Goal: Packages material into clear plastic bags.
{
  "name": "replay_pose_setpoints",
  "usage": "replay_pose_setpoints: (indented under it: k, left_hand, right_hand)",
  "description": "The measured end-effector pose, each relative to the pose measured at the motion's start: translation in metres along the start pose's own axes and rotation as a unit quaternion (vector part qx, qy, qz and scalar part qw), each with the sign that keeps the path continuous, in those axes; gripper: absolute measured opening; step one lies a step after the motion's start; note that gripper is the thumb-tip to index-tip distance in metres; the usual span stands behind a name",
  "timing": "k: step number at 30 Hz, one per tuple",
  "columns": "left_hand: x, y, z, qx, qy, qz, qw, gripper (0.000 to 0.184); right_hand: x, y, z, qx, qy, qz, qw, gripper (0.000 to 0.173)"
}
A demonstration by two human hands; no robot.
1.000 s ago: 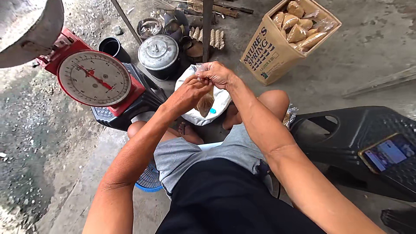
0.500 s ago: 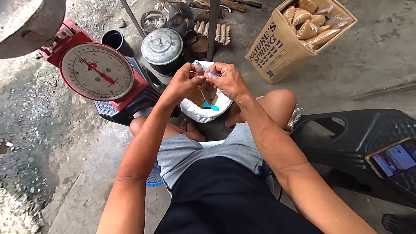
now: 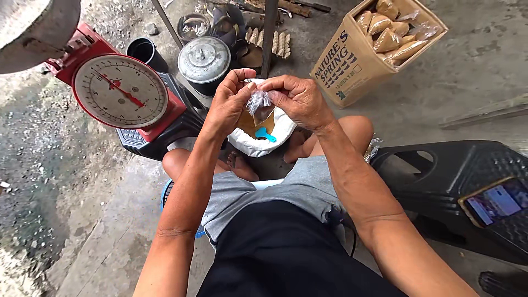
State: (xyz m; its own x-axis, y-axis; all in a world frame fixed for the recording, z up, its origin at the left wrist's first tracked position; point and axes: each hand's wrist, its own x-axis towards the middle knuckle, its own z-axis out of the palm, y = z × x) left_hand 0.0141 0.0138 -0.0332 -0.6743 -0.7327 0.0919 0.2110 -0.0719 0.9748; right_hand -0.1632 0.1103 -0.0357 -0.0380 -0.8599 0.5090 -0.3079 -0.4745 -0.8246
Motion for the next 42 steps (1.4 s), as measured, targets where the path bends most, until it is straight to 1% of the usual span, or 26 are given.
replay_pose_setpoints:
  k: [2,4,7,9,11,13,15,18,20,23,25,29,31,33,34,36,39,41,42]
  left_hand:
    - [-0.002,0.005,0.001,0.005,-0.017,0.017,1.0,0.026]
    - [-0.002,0.007,0.0,0.024,-0.04,0.04,0.998,0.027]
    - [-0.003,0.01,-0.003,0.096,-0.084,0.089,0.988,0.027]
    - [-0.004,0.015,-0.005,0.139,-0.11,0.111,0.978,0.027]
    - [-0.006,0.021,-0.006,0.171,-0.122,0.117,0.971,0.032]
    - [-0.008,0.022,-0.002,0.192,-0.094,0.114,0.97,0.036]
    - [-0.009,0.016,0.006,0.243,-0.031,0.135,0.96,0.036]
    - [-0.006,-0.001,0.008,0.346,0.047,0.213,0.912,0.033]
    - [-0.003,-0.007,0.01,0.383,0.071,0.232,0.891,0.03]
    - [-0.003,-0.01,0.016,0.408,0.074,0.232,0.88,0.023]
    - [-0.003,-0.011,0.018,0.409,0.072,0.233,0.879,0.021]
    - [-0.007,-0.007,0.013,0.375,0.054,0.19,0.906,0.019]
    - [-0.007,-0.003,0.006,0.357,0.018,0.182,0.916,0.019]
    - [-0.004,-0.002,0.001,0.34,-0.027,0.202,0.918,0.021]
    - [-0.003,-0.002,0.0,0.337,-0.037,0.211,0.917,0.022]
    - [0.0,-0.002,0.002,0.34,-0.025,0.233,0.911,0.022]
    - [0.004,-0.004,0.007,0.386,0.011,0.267,0.883,0.022]
    - [0.003,-0.005,0.01,0.41,0.03,0.246,0.878,0.025]
    - [0.003,-0.005,0.011,0.4,0.037,0.232,0.886,0.026]
  right_hand:
    - [0.004,0.001,-0.004,-0.041,0.0,-0.044,0.998,0.015]
    - [0.006,-0.001,-0.004,-0.074,0.002,-0.051,0.996,0.013]
    - [0.01,-0.004,-0.004,-0.083,-0.004,-0.024,0.996,0.013]
    - [0.01,-0.005,-0.004,-0.081,-0.016,0.007,0.997,0.02]
    - [0.01,-0.007,-0.004,-0.091,-0.025,0.021,0.995,0.026]
    - [0.01,-0.004,-0.003,-0.125,-0.014,0.016,0.992,0.031]
    - [0.009,0.003,0.002,-0.161,0.006,0.002,0.987,0.031]
    - [0.006,0.011,0.01,-0.219,0.045,-0.011,0.975,0.026]
    - [0.005,0.017,0.014,-0.252,0.069,-0.027,0.965,0.021]
    - [0.006,0.023,0.019,-0.293,0.09,-0.053,0.95,0.017]
    - [0.007,0.025,0.023,-0.304,0.108,-0.058,0.945,0.016]
    - [0.006,0.03,0.03,-0.314,0.14,-0.075,0.936,0.016]
    - [0.005,0.03,0.031,-0.312,0.146,-0.079,0.935,0.017]
    - [0.006,0.029,0.029,-0.305,0.157,-0.073,0.936,0.017]
    - [0.006,0.028,0.028,-0.301,0.161,-0.07,0.937,0.017]
    - [0.008,0.025,0.027,-0.302,0.157,-0.067,0.938,0.017]
    - [0.009,0.02,0.027,-0.316,0.157,-0.049,0.934,0.017]
    - [0.01,0.019,0.028,-0.332,0.156,-0.026,0.93,0.017]
    - [0.012,0.02,0.028,-0.338,0.156,-0.019,0.928,0.016]
